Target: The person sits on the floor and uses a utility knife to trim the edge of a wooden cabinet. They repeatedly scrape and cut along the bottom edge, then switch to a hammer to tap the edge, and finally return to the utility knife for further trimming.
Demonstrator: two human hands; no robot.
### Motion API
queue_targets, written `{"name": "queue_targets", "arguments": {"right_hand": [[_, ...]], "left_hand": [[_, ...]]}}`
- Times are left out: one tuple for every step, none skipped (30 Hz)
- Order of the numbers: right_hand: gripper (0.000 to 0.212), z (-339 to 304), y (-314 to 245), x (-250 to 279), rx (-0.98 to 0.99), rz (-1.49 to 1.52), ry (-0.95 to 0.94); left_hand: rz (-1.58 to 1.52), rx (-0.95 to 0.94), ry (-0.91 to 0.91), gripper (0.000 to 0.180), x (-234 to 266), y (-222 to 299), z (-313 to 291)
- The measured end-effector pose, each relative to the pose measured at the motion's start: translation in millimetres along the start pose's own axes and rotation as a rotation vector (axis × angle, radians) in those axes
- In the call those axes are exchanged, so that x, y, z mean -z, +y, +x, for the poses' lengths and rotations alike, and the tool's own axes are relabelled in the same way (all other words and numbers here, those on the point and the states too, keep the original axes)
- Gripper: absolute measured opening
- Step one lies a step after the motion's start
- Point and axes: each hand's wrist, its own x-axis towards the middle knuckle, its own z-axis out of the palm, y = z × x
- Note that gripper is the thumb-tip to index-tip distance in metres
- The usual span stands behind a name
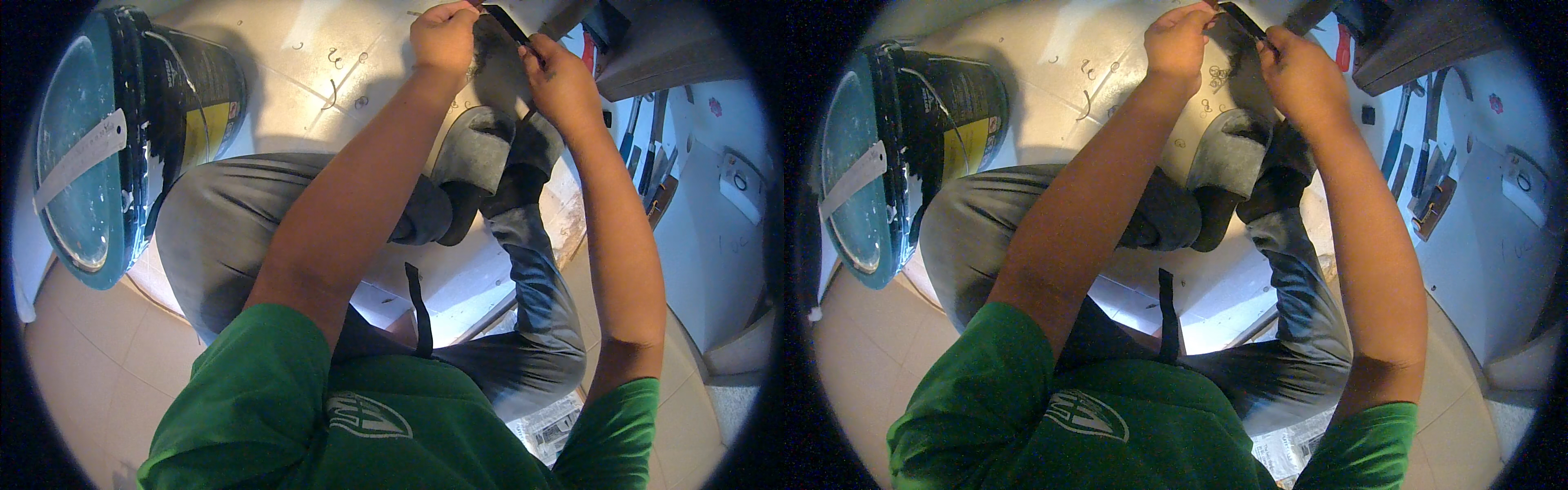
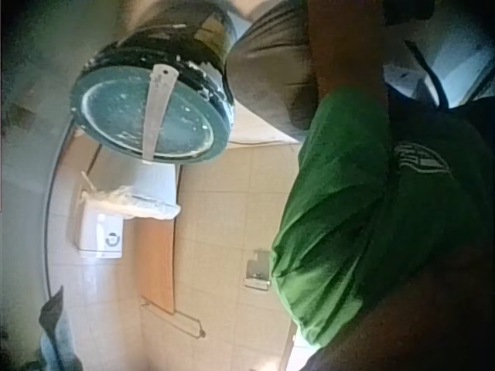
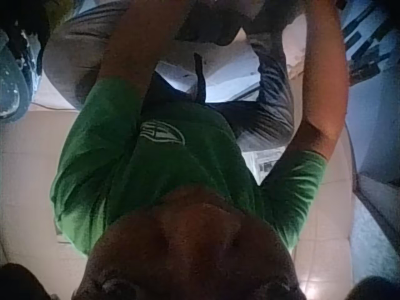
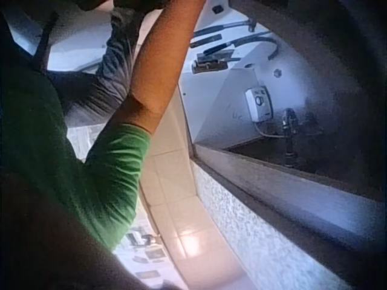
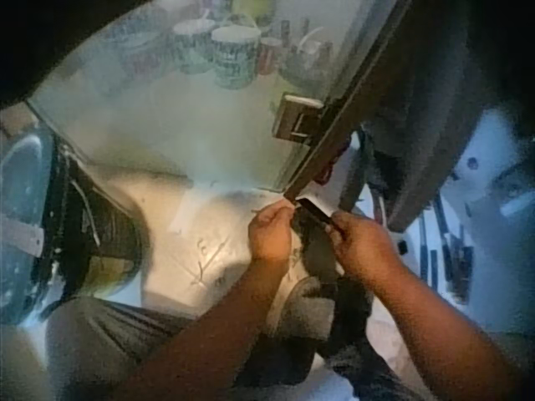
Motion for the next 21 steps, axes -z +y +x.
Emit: {"name": "queue_targets", "arguments": {"right_hand": [[0.026,-1.0,-0.2,-2.1,0.002,-0.007,0.015],[0.026,-1.7,-0.4,-3.6,0.004,-0.014,0.031],[0.027,-1.3,-1.9,-4.0,-0.011,-0.023,0.025],[0.027,-0.8,-3.4,-4.4,-0.025,-0.032,0.019],[0.028,-0.4,-4.5,-4.6,-0.039,-0.041,0.013],[0.028,-0.4,-3.4,-5.7,-0.025,-0.035,0.025],[0.027,-0.1,-1.6,-7.6,-0.01,-0.029,0.037],[0.027,0.0,-0.6,-8.5,0.005,-0.023,0.049],[0.027,-0.3,-0.9,-8.1,0.002,0.007,0.045],[0.027,-0.7,-1.5,-7.2,0.0,0.037,0.041],[0.027,-0.9,-1.9,-6.8,-0.003,0.068,0.036],[0.028,-1.1,-0.5,-8.0,0.023,0.098,0.059],[0.028,-1.2,2.2,-10.6,0.048,0.129,0.081],[0.029,-1.3,3.8,-11.9,0.074,0.16,0.103],[0.029,-0.1,3.0,-11.6,0.081,0.156,0.087],[0.03,1.4,2.0,-10.0,0.087,0.151,0.071],[0.031,3.0,0.8,-8.2,0.094,0.147,0.055],[0.034,4.3,-1.5,-5.7,0.068,0.138,0.007],[0.036,5.5,-4.2,-3.0,0.042,0.129,-0.041],[0.039,6.3,-6.2,-1.9,0.016,0.119,-0.088],[0.038,6.3,-3.1,-3.7,0.047,0.122,-0.044]], "left_hand": [[0.032,-0.014,0.005,0.018,0.1,1.4,-0.7],[0.064,-0.027,0.009,0.019,0.2,2.7,-1.4],[0.096,-0.042,0.016,0.02,1.0,1.7,-0.6],[0.064,-0.045,0.014,0.02,1.2,0.7,0.1],[0.031,-0.048,0.012,0.02,1.0,-0.3,0.8],[-0.002,-0.05,0.008,0.02,0.2,-0.7,0.6],[0.007,-0.056,0.003,0.02,0.3,-0.9,0.5],[0.016,-0.061,-0.003,0.019,1.0,-1.1,0.4],[0.025,-0.066,-0.007,0.019,1.6,0.6,-0.3],[0.008,-0.035,-0.012,0.019,1.9,2.2,-1.0],[-0.009,-0.003,-0.016,0.019,1.9,3.9,-1.8],[-0.027,0.028,-0.023,0.019,1.5,5.3,-2.5],[-0.033,0.034,-0.02,0.019,0.9,6.5,-3.5],[-0.04,0.039,-0.018,0.019,0.2,7.6,-4.5],[-0.046,0.045,-0.014,0.02,0.6,6.9,-4.0],[-0.026,0.027,-0.012,0.02,1.0,6.1,-3.6],[-0.007,0.01,-0.01,0.02,1.5,5.3,-3.3],[0.013,-0.008,-0.006,0.02,2.7,3.5,-2.9],[0.01,-0.011,0.001,0.021,3.6,1.8,-2.2],[0.008,-0.013,0.007,0.021,4.5,0.4,-1.2],[0.004,-0.014,0.008,0.021,2.8,1.1,-1.5]]}}
